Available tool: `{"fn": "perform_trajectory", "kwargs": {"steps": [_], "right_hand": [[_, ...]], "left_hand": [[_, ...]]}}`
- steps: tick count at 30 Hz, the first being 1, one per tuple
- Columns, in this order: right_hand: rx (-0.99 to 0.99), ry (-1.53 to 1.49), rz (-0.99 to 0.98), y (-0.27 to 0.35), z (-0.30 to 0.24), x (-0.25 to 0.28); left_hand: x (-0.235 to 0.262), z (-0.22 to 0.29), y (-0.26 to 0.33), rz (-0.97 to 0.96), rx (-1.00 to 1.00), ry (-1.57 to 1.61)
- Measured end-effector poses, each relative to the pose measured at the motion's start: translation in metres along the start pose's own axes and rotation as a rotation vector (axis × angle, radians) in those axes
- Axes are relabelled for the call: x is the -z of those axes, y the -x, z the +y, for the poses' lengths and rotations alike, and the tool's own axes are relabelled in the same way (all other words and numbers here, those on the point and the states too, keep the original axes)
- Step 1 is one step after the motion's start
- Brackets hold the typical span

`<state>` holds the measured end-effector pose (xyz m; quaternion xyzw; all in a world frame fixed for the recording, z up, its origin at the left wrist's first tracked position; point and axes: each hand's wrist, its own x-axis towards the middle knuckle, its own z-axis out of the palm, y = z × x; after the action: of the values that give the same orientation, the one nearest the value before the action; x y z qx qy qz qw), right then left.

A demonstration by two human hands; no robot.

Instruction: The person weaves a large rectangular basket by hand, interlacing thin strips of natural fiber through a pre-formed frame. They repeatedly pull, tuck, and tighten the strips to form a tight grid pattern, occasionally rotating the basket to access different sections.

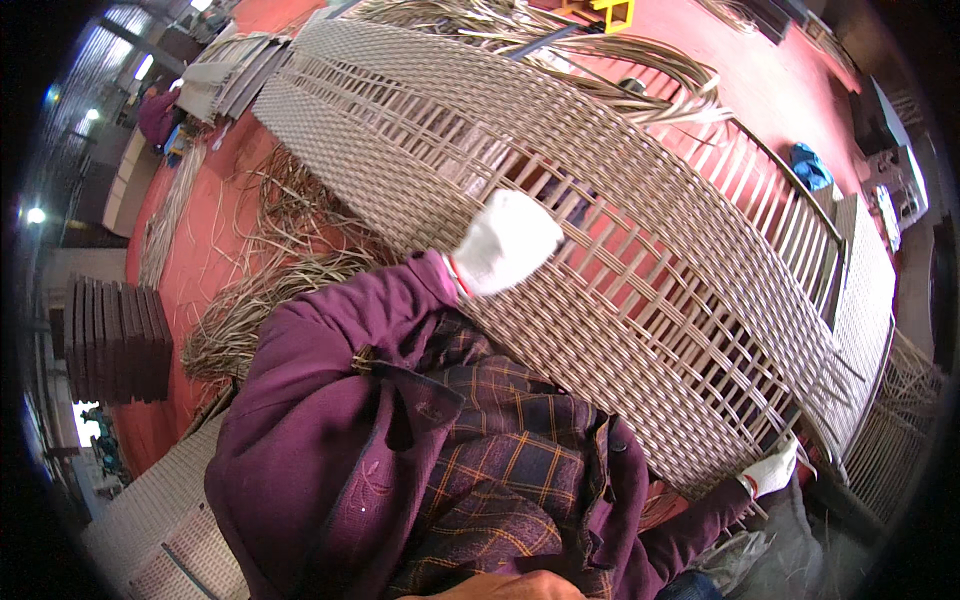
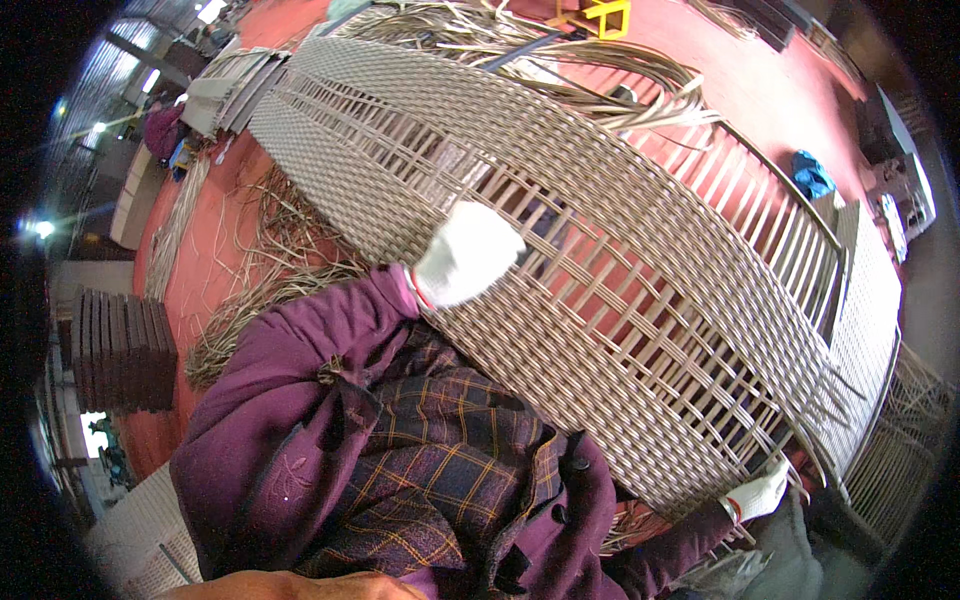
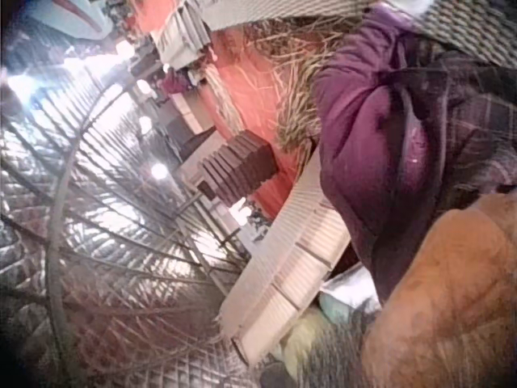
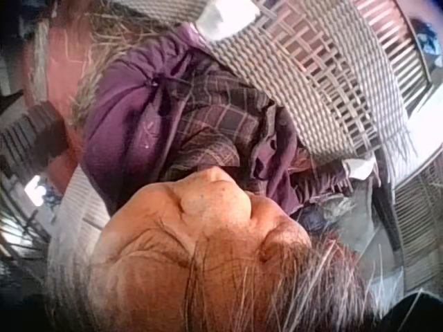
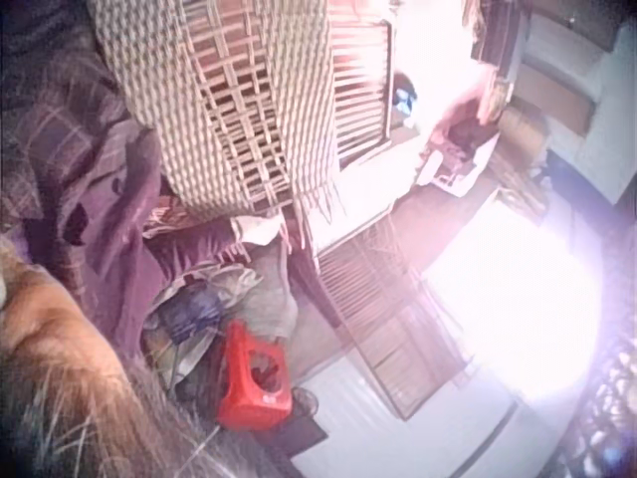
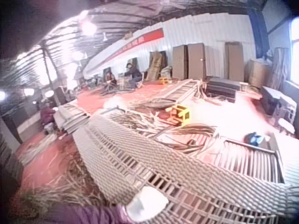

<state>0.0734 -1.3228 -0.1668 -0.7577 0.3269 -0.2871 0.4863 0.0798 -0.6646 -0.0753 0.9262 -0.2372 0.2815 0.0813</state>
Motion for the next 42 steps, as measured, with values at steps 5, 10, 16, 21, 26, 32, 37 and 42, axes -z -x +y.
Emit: {"fn": "perform_trajectory", "kwargs": {"steps": [5,10,16,21,26,32,37,42], "right_hand": [[0.064,0.042,0.052,-0.010,0.014,-0.003],[0.081,0.379,0.021,-0.020,0.018,0.009],[0.691,0.563,-0.140,0.035,-0.022,-0.022],[0.726,0.380,-0.284,0.127,-0.062,-0.112],[0.680,0.368,-0.374,0.152,-0.082,-0.145],[0.652,0.355,-0.388,0.151,-0.082,-0.152],[0.642,0.341,-0.392,0.153,-0.078,-0.157],[0.671,0.266,-0.369,0.164,-0.092,-0.151]], "left_hand": [[0.022,-0.113,0.039,-0.017,0.369,-0.369],[0.038,-0.187,0.060,-0.057,0.507,-0.275],[0.047,-0.188,0.057,-0.422,0.361,-0.562],[0.065,-0.185,0.055,-0.678,0.391,-0.439],[0.051,-0.202,0.029,-0.674,0.370,-0.325],[0.022,-0.212,-0.008,-0.621,0.616,-0.314],[0.034,-0.167,-0.002,-0.770,0.527,-0.638],[0.041,-0.114,0.009,-0.140,0.215,-0.388]]}}
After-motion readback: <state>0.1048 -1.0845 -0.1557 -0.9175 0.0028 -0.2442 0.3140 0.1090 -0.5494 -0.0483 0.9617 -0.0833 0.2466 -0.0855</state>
